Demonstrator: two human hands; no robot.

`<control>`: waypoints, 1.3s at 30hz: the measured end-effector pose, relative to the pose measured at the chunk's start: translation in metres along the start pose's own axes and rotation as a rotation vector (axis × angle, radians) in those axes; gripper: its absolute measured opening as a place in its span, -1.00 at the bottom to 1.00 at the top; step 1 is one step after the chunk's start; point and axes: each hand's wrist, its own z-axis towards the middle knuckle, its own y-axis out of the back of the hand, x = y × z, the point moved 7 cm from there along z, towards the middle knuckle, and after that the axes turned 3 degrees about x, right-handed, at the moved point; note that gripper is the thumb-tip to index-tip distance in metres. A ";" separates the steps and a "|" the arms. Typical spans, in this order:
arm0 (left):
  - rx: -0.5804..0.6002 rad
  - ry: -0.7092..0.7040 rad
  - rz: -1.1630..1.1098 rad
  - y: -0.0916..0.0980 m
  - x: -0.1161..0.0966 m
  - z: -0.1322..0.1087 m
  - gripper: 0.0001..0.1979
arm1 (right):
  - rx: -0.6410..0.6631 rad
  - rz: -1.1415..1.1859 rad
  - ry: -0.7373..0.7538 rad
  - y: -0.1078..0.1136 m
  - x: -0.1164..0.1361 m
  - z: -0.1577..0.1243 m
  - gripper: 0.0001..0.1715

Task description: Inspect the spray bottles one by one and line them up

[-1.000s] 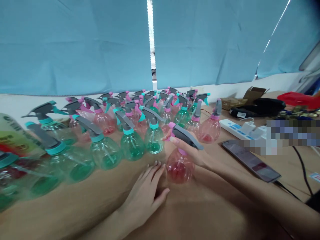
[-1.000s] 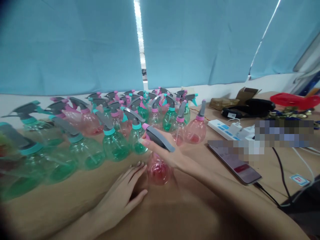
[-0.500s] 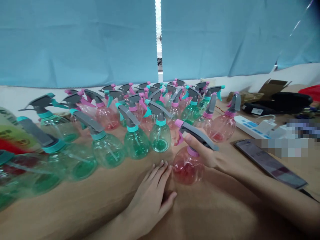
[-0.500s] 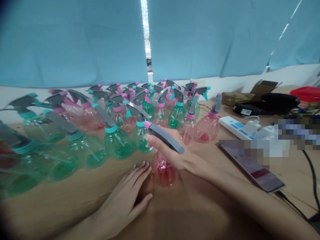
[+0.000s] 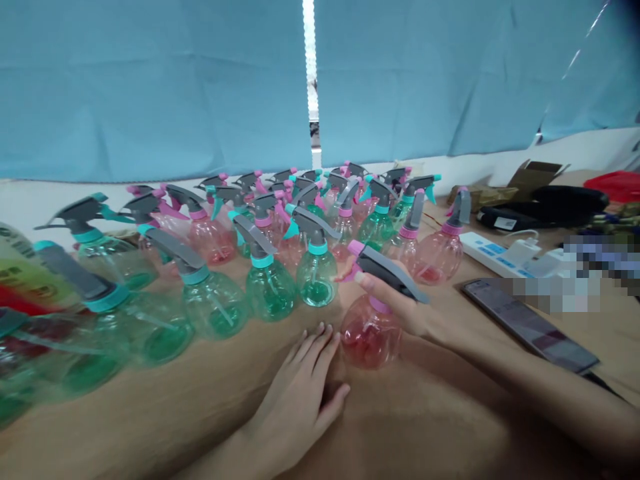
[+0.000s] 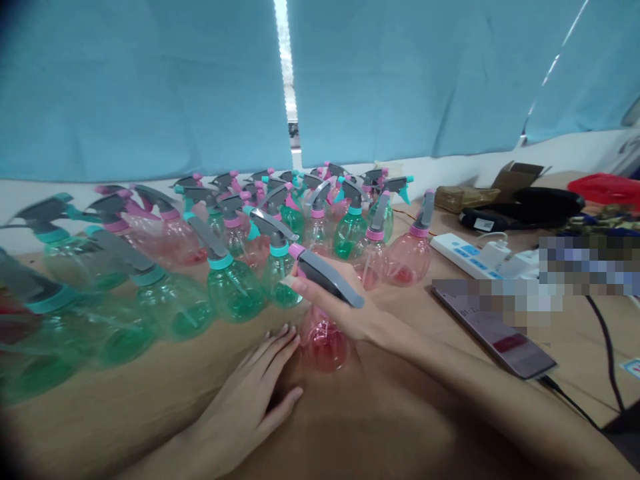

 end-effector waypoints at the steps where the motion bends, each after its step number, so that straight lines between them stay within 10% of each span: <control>1: -0.004 0.001 -0.001 0.000 0.000 0.000 -0.44 | -0.010 0.031 -0.009 -0.001 -0.003 0.000 -0.69; 39: -0.022 0.027 -0.066 0.001 0.003 -0.002 -0.46 | -0.025 0.218 0.047 -0.008 -0.020 0.002 -0.78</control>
